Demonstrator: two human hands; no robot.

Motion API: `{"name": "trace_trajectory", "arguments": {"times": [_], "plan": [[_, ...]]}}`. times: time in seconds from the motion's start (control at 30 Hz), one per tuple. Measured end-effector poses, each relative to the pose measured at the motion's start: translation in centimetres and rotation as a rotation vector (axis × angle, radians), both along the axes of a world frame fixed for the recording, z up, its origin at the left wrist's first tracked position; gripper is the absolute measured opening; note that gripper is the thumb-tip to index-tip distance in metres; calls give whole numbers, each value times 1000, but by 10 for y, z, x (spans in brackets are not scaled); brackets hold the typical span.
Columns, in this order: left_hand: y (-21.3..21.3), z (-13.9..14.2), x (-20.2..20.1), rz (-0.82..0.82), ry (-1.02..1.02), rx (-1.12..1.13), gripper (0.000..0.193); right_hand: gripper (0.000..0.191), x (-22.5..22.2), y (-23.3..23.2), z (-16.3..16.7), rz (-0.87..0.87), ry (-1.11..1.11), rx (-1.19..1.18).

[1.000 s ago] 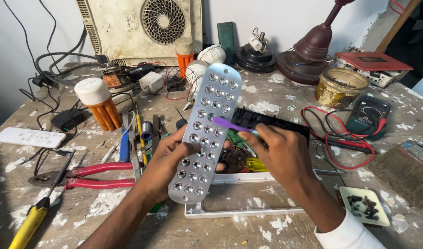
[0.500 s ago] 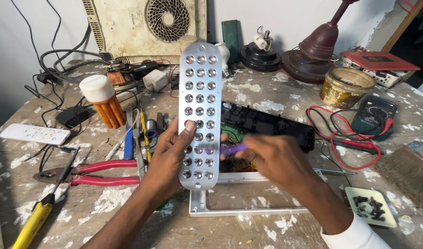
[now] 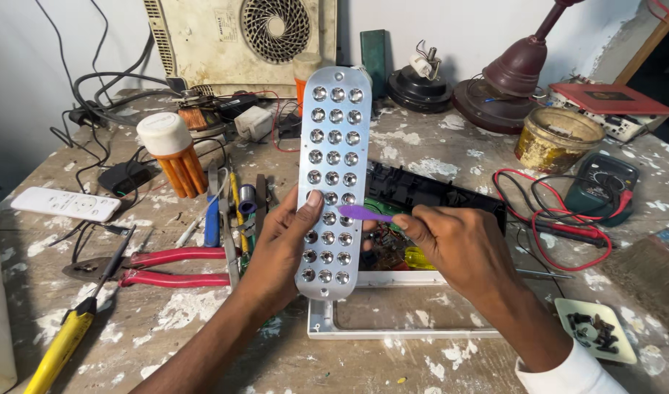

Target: The person holds a rectangular LED light reflector panel with many bulb sockets and scrubs its surface and around each socket using a toothbrush, rotating the panel to reach different areas. At the end they set the panel down and brush the white plastic frame of the light fixture.

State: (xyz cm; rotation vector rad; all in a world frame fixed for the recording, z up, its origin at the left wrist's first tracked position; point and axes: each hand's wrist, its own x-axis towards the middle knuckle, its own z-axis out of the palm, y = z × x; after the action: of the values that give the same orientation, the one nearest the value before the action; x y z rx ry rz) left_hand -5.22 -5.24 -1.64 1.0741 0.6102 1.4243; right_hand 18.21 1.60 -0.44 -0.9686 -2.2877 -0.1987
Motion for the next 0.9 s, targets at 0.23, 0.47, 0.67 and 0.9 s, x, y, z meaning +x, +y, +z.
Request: {"name": "trace_trajectory", "arguments": {"times": [0.23,0.47,0.67,0.9], "plan": [[3,2,-3,108,-116,-17,45,48,-4,1,-2,127,-120,-210],[4,1,-4,121,-78,20,45,52,0,1,0,-26,-58,-26],[4,-1,-7,190,-74,-3,46,51,-3,-1,4,-37,-139,-77],[5,-1,-9,146,-37,-73,44,52,-6,-7,2,-102,-58,103]]}}
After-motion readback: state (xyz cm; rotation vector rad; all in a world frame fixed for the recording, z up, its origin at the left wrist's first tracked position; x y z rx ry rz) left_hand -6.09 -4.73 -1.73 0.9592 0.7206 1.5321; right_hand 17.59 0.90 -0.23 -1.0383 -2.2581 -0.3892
